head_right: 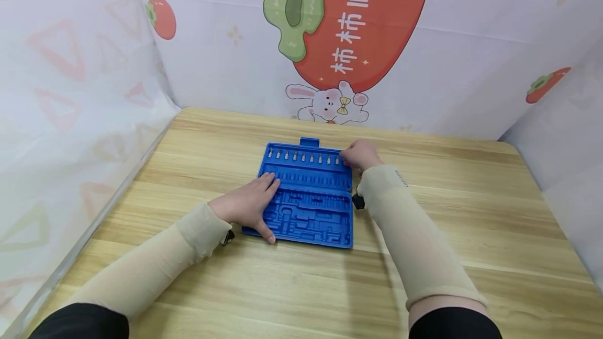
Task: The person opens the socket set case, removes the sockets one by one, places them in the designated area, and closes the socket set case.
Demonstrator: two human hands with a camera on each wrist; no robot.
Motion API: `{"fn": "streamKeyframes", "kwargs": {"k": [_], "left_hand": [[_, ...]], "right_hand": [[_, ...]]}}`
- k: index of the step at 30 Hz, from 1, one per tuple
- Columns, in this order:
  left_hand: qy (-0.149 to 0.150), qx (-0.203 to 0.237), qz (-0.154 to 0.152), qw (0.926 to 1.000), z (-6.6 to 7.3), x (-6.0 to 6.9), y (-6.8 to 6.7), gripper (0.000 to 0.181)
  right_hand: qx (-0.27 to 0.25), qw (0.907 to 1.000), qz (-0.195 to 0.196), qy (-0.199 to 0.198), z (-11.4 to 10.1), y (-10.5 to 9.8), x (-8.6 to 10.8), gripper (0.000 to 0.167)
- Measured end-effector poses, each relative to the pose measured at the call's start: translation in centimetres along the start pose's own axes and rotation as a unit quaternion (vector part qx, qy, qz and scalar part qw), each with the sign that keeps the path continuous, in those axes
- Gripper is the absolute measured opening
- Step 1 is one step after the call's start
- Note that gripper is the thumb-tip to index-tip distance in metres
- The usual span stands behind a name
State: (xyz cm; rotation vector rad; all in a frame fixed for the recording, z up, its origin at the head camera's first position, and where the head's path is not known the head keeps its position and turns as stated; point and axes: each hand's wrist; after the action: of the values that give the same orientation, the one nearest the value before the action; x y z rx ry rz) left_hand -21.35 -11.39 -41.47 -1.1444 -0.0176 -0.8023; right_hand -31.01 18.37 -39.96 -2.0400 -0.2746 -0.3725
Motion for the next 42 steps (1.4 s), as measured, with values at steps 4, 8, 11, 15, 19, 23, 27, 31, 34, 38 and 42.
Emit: {"fn": "streamKeyframes", "kwargs": {"k": [4, 8, 11, 15, 19, 23, 27, 31, 34, 38, 42], "left_hand": [[0.004, -0.005, -0.002, 1.0, 0.0, 0.0, -0.1, 0.142], [0.007, -0.007, -0.003, 1.0, 0.0, 0.0, -0.1, 0.142], [0.007, -0.005, -0.004, 1.0, -0.1, 0.1, -0.2, 0.142], [0.007, -0.001, -0.004, 1.0, -0.1, 0.0, -0.1, 0.142], [0.006, 0.0, -0.002, 1.0, -0.2, -0.1, -0.1, 0.142], [0.004, -0.004, -0.004, 1.0, -0.2, -0.2, 0.0, 0.143], [0.002, -0.004, -0.005, 1.0, -0.2, -0.2, 0.1, 0.142], [0.001, -0.001, -0.006, 1.0, -0.3, -0.3, 0.1, 0.142], [0.002, -0.001, -0.005, 1.0, -0.3, -0.3, 0.1, 0.142], [0.003, -0.003, -0.003, 1.0, -0.3, -0.4, 0.2, 0.143], [0.002, -0.004, -0.005, 1.0, -0.3, -0.3, 0.2, 0.143]], "right_hand": [[0.04, 0.999, 0.021, 0.007, -0.6, 0.6, -0.6, 0.033], [0.054, 0.9977, 0.039, 0.009, -1.0, 1.2, -1.3, 0.032], [0.053, 0.9973, 0.049, 0.016, -1.4, 1.5, -1.5, 0.031], [0.061, 0.9954, 0.069, 0.024, -1.5, 1.7, -1.5, 0.036], [0.065, 0.9944, 0.08, 0.023, -1.5, 1.7, -1.5, 0.038], [0.034, 0.9963, 0.071, 0.034, -1.4, 1.6, -1.3, 0.034], [-0.016, 0.9971, 0.059, 0.045, -1.1, 1.6, -1.2, 0.029], [-0.065, 0.9957, 0.043, 0.049, -0.9, 1.5, -1.3, 0.022], [-0.087, 0.9946, 0.032, 0.048, -0.8, 1.3, -1.2, 0.018], [-0.102, 0.9937, 0.019, 0.043, -0.7, 1.2, -1.2, 0.012], [-0.091, 0.9948, 0.02, 0.043, -0.8, 1.2, -1.1, 0.012]]}}
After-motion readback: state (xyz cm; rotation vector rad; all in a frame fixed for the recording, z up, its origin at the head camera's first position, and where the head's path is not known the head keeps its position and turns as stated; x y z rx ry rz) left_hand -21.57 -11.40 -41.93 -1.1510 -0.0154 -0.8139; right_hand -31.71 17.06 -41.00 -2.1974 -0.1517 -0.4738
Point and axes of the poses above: each hand's wrist, its own x-axis away from the middle knuckle, its own y-axis out of the palm, z = x × y, and after that the axes turned 15 degrees about x, right-handed
